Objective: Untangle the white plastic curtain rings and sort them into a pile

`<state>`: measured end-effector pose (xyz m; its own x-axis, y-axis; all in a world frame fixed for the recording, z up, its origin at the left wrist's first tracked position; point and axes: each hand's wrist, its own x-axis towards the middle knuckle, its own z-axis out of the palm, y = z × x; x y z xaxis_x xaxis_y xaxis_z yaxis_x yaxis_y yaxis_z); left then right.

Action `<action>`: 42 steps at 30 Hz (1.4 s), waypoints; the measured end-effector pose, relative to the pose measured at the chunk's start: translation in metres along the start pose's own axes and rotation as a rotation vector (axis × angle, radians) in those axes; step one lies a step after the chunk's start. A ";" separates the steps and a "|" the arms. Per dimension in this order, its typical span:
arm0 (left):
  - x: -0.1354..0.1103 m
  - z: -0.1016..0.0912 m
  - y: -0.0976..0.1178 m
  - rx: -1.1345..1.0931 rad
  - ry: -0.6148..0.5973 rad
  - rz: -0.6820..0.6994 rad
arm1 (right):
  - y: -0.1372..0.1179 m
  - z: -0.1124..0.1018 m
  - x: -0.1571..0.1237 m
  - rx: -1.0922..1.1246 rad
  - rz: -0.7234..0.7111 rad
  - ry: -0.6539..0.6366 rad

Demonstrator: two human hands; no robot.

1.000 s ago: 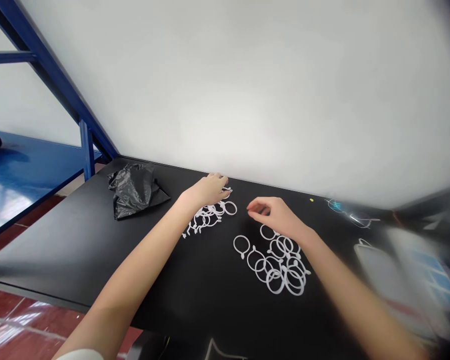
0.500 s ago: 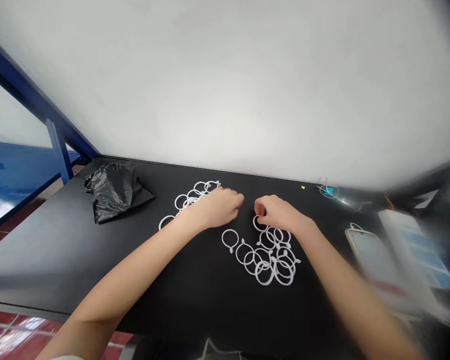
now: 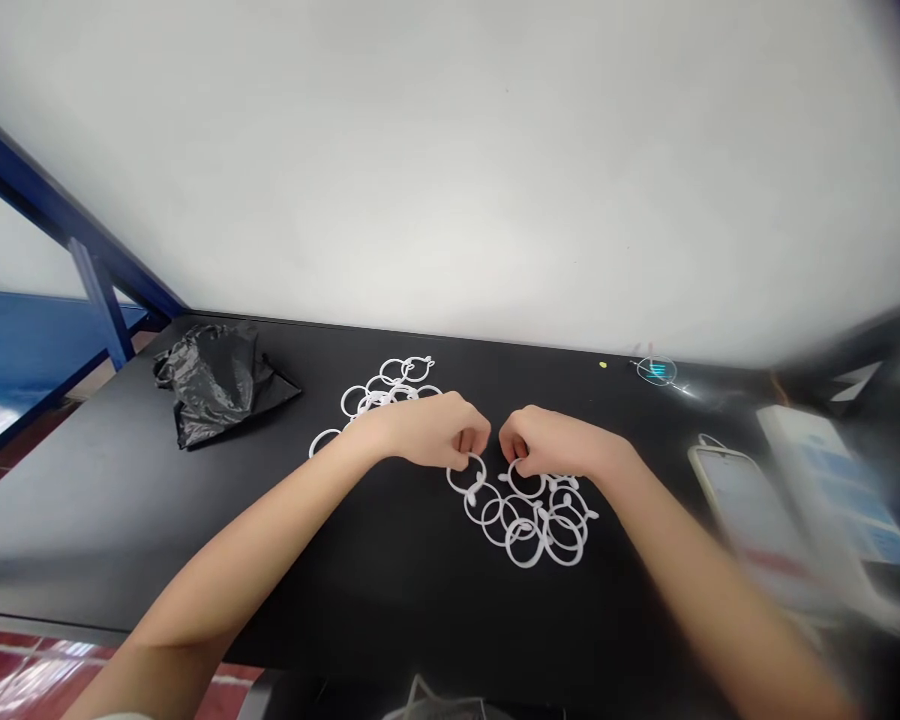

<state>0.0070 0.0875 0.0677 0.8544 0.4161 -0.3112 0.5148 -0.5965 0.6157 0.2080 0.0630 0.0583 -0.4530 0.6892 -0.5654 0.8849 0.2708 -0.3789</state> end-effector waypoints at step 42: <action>-0.004 -0.007 -0.003 -0.483 0.356 -0.056 | 0.004 -0.031 -0.041 0.344 -0.124 0.365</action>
<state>0.0012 0.0922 0.0722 0.7081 0.6916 -0.1424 0.3968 -0.2229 0.8904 0.2332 0.0562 0.1028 -0.4308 0.8722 -0.2316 0.7126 0.1713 -0.6803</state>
